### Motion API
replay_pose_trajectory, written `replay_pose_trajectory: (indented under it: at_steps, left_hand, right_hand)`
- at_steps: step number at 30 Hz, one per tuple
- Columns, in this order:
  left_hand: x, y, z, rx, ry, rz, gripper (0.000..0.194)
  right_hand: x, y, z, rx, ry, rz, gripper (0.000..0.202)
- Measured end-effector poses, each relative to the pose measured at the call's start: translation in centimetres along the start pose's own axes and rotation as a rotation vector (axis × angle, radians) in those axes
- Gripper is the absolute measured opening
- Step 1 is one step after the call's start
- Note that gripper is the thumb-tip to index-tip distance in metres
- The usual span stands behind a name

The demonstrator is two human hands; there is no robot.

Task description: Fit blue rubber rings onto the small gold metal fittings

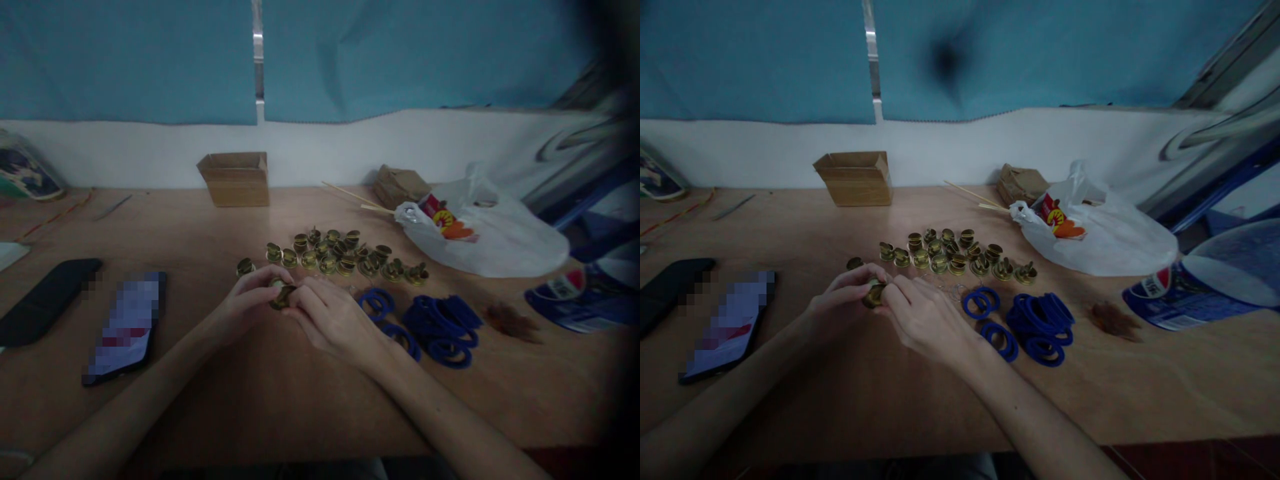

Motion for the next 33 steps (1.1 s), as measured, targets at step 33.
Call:
replay_pose_trajectory:
  at_steps: [33]
  left_hand:
    - [-0.25,0.49,0.24,0.145,-0.031,0.080,0.021]
  right_hand:
    - [-0.15,0.13,-0.44,0.035,0.079,0.022,0.017]
Point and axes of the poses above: each hand's wrist, its own x-axis towards the middle knuckle, its own z-axis out of the palm, y = z × x, the point moved 10 cm from there along x, towards the middle knuckle, and after that the axes turned 5 degrees about -z, right-handed, at the moved point
